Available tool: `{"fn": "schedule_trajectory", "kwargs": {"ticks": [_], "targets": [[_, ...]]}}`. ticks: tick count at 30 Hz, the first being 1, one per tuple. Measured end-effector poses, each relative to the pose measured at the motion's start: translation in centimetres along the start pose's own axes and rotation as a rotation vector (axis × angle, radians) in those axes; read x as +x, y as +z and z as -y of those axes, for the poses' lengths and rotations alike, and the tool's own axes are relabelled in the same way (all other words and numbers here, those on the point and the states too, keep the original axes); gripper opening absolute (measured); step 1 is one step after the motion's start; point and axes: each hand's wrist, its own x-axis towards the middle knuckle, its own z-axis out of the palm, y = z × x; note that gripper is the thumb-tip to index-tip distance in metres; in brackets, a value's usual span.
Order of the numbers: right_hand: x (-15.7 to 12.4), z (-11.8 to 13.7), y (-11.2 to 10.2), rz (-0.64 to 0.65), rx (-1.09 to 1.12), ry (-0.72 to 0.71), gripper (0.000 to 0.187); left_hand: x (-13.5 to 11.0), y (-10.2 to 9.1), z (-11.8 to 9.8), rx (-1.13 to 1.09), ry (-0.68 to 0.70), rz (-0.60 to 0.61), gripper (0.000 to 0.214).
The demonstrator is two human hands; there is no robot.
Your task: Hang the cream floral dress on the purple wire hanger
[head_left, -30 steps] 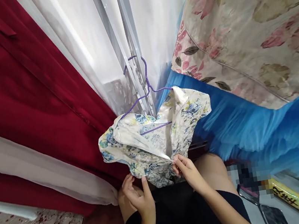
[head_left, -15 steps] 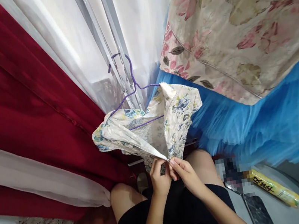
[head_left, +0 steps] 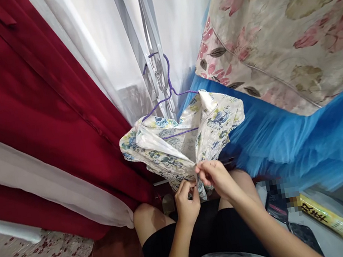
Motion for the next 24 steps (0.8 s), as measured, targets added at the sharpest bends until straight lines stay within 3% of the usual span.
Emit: {"fn": "schedule_trajectory", "kwargs": {"ticks": [5,8,11,14,17,21,24], "targets": [[3.9,9.4,2.4,0.064,-0.025,-0.22,0.025,0.0,0.8,0.3,-0.002,-0.035,0.005,0.008],[5.4,13.6,3.9,0.066,0.016,-0.349,0.022,-0.3,1.1,0.3,-0.014,-0.04,0.014,0.008],[5.6,15.2,4.7,0.072,0.036,-0.406,0.021,-0.9,0.7,0.6,-0.006,-0.052,0.043,0.008],[5.0,14.5,4.9,0.113,-0.021,-0.364,0.022,-0.3,-0.8,0.4,0.019,-0.066,0.046,0.007],[4.2,13.5,4.6,0.129,-0.072,-0.359,0.022,3.5,-3.6,-1.6,0.013,0.005,-0.026,0.008],[3.4,13.6,4.3,0.156,-0.168,-0.42,0.021,12.3,-7.4,-7.0,0.007,0.215,-0.156,0.032],[3.0,14.1,4.0,0.18,-0.24,-0.457,0.023,17.9,-8.8,-10.7,0.053,0.345,-0.059,0.03]]}}
